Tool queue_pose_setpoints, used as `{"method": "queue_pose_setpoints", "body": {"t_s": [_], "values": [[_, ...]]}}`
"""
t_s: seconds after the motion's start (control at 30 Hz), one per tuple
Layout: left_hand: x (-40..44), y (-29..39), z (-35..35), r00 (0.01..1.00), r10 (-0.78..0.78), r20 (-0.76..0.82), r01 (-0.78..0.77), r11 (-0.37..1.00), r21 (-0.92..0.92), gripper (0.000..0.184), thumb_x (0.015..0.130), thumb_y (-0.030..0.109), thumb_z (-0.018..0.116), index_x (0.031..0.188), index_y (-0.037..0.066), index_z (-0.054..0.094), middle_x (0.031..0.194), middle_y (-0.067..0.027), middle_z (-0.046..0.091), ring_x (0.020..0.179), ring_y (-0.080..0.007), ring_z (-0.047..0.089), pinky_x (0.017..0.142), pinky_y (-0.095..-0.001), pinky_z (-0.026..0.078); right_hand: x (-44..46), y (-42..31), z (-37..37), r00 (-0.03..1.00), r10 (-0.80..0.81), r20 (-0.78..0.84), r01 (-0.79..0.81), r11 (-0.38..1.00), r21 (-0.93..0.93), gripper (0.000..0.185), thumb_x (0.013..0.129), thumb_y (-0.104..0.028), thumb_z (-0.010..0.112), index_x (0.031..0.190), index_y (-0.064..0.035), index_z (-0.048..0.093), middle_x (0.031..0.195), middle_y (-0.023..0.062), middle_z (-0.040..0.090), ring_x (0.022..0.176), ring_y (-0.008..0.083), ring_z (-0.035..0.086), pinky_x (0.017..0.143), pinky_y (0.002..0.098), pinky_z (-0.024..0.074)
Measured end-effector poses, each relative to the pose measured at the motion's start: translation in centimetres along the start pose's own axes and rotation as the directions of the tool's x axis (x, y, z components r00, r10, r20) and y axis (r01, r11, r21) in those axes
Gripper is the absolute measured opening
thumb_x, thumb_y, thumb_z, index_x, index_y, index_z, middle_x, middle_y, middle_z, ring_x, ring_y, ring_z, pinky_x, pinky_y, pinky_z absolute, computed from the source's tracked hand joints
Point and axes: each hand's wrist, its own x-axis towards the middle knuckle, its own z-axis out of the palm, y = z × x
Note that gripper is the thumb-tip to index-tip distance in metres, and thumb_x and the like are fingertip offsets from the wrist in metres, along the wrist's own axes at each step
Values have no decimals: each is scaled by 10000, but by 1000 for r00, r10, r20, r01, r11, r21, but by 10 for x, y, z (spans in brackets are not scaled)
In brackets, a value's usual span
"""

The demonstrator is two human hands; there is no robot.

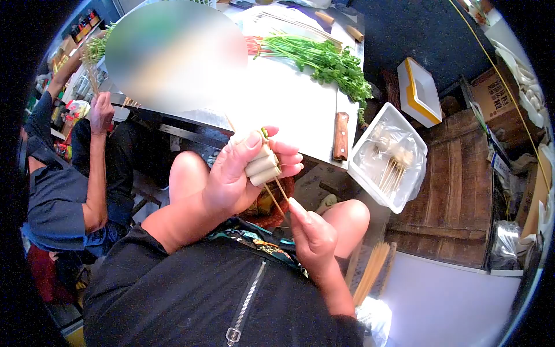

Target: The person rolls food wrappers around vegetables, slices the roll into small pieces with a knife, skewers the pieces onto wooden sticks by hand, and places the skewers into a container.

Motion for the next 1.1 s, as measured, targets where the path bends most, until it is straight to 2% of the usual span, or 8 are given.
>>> {"method": "queue_pose_setpoints", "body": {"t_s": [0.3,0.43,0.63,0.73,0.83,0.97,1.03,1.1], "values": [[-4,-23,1,997,-82,-2,82,997,-4,387,1023,294,494,1305,34,441,1138,-193,651,1050,-304,653,974,-479,512,2,1,6,996,90,-16,-88,991,105,299,885,70,613,1182,51,648,825,167,650,688,207,637,656,284,509],[9,-37,-5,998,-61,6,60,997,55,413,1033,286,467,1343,26,384,1171,-213,631,1072,-315,641,991,-495,499,-2,11,-1,992,-56,-117,32,979,-200,363,908,-45,631,1265,10,588,816,150,600,710,275,602,683,338,506],[35,-60,10,960,-250,124,205,933,296,577,1032,281,476,1508,61,234,1357,-205,527,1246,-296,535,1074,-445,424,-57,3,-36,865,491,-103,-448,849,279,437,952,-86,627,1374,-34,527,970,53,684,826,113,613,764,273,514],[54,-56,2,982,-106,154,-28,728,685,659,982,45,521,1541,66,172,1435,-173,464,1330,-236,444,1091,-347,358,-92,20,-73,666,671,-325,-560,738,376,372,940,-62,611,1309,-15,597,1093,62,690,867,74,608,804,231,504],[84,-41,-39,972,34,231,-217,499,839,448,979,48,534,1420,34,450,1372,-161,537,1282,-214,498,1067,-336,387,-119,57,-122,452,786,-421,-733,597,326,394,960,-137,577,1343,-45,579,843,-2,636,735,64,548,696,233,481],[107,-24,-72,950,32,311,-301,-181,936,356,971,89,581,1314,-2,553,1306,-130,584,1201,-211,566,1018,-348,439,-106,146,-170,530,721,-446,-807,590,-4,348,945,-150,528,1263,-33,606,829,163,655,732,237,631,693,343,497],[115,-28,-96,940,52,336,-319,-207,925,337,957,78,580,1281,-11,572,1262,-149,605,1174,-239,581,1009,-354,443,-71,191,-183,603,680,-418,-790,581,-195,298,919,-158,499,1140,-33,653,1033,238,651,1004,421,611,859,467,492],[117,-32,-107,897,57,439,-394,-348,851,310,942,63,577,1240,-20,592,1214,-183,623,1149,-299,593,1005,-367,445,-35,241,-187,622,669,-406,-783,529,-328,285,890,-122,492,1080,-36,686,1049,249,654,996,410,629,865,458,502]]}}
